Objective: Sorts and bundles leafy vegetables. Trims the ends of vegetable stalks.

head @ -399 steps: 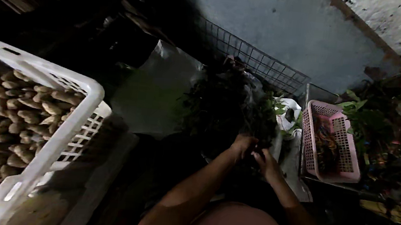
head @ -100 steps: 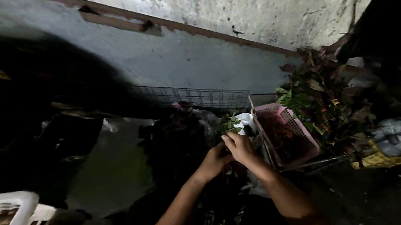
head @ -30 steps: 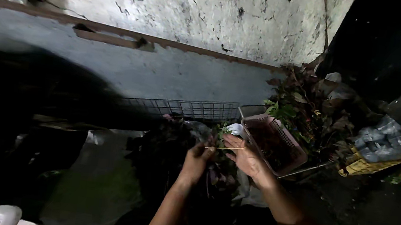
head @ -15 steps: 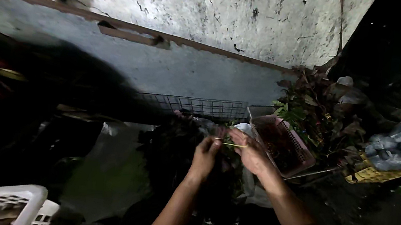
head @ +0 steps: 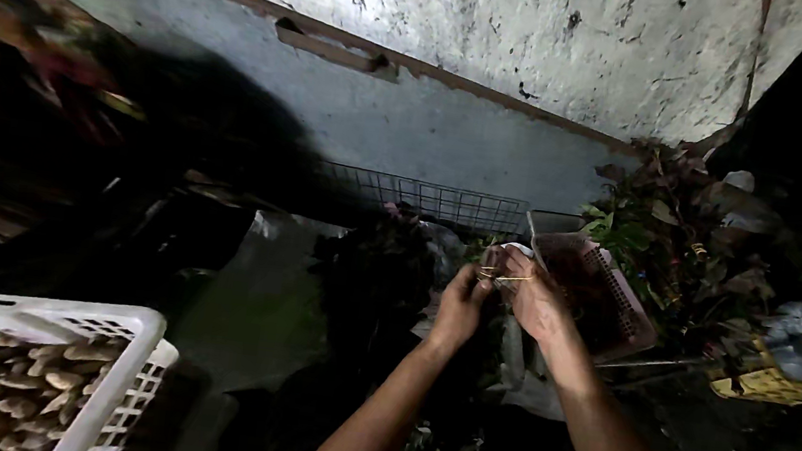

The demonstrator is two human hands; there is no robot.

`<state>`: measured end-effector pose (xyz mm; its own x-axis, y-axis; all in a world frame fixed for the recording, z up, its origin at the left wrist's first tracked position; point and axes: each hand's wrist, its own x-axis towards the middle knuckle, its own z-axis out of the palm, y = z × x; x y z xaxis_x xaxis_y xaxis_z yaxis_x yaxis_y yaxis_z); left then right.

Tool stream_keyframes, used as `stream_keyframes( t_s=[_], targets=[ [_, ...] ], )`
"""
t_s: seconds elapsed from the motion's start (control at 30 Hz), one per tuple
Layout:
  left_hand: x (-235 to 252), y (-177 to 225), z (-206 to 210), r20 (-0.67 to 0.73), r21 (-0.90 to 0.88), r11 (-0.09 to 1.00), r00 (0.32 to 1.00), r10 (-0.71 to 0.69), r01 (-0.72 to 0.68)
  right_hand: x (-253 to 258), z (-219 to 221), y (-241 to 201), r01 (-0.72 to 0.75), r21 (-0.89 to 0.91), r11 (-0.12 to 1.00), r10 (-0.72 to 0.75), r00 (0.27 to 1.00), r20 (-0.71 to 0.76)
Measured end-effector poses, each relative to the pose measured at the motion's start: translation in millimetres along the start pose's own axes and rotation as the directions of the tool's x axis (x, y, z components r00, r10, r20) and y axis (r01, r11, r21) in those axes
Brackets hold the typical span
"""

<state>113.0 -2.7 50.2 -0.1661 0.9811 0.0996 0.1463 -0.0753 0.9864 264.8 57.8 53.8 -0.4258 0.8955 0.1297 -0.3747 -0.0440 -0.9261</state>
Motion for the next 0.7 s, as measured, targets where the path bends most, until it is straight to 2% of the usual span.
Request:
stream_keyframes(
  t_s=[0.03, 0.07, 0.13, 0.17, 0.23, 0.3, 0.33, 0.37, 0.4, 0.47, 0.53, 0.6, 0.67, 0.7],
  targets=[
    [-1, -2, 4, 0.055, -0.001, 1.000, 0.998, 0.027, -0.027, 6, -3, -3, -0.031, 0.002, 1.000, 0.031, 1.000, 0.005],
    [-1, -4, 7, 0.111, 0.031, 0.999, 0.993, 0.030, -0.033, 10, -5, -8, -0.040, -0.076, 0.996, 0.041, 0.999, 0.018],
    [-2, -3, 11, 0.209, 0.157, 0.988, 0.977, -0.042, 0.009, 15, -2, -22, -0.035, -0.360, 0.932, 0.044, 0.999, 0.016],
    [-2, -1, 12, 0.243, 0.218, 0.975, 0.966, -0.091, 0.037, 14, 4, -29, -0.006, -0.517, 0.856, 0.019, 1.000, 0.021],
    [1, 3, 13, 0.236, 0.294, 0.952, 0.959, -0.156, 0.083, 4, 18, -40, 0.194, -0.738, 0.646, -0.109, 0.981, 0.163],
    [6, 3, 11, 0.113, 0.267, 0.959, 0.985, -0.130, 0.096, -8, 25, -34, 0.484, -0.691, 0.536, -0.331, 0.874, 0.356],
    [8, 1, 9, 0.040, 0.211, 0.973, 0.994, -0.105, 0.095, -11, 25, -26, 0.567, -0.608, 0.555, -0.421, 0.822, 0.383],
    [11, 2, 7, -0.032, 0.160, 0.981, 0.994, -0.106, 0.110, -14, 24, -19, 0.571, -0.517, 0.638, -0.464, 0.820, 0.334],
    [12, 4, 5, -0.088, 0.111, 0.987, 0.990, -0.109, 0.118, -16, 22, -12, 0.499, -0.402, 0.768, -0.440, 0.867, 0.235],
    [9, 8, 7, -0.155, 0.021, 0.997, 0.985, -0.073, 0.077, -12, 17, -4, 0.286, -0.107, 0.952, -0.284, 0.958, 0.035],
    [3, 9, 13, -0.119, -0.040, 0.999, 0.993, -0.014, 0.009, -3, 11, -4, 0.091, 0.096, 0.991, -0.087, 0.995, -0.041],
    [-2, 6, 16, -0.004, -0.025, 0.999, 1.000, 0.023, -0.023, 5, 5, -11, 0.006, 0.074, 0.997, -0.005, 1.000, -0.009],
    [-3, 4, 16, 0.128, 0.048, 0.999, 0.992, 0.012, -0.018, 12, 0, -23, -0.011, -0.168, 0.986, 0.012, 1.000, 0.007],
    [-3, 5, 16, 0.191, 0.094, 0.996, 0.981, -0.014, -0.004, 14, 1, -29, 0.003, -0.336, 0.942, 0.001, 1.000, 0.011]
  ],
)
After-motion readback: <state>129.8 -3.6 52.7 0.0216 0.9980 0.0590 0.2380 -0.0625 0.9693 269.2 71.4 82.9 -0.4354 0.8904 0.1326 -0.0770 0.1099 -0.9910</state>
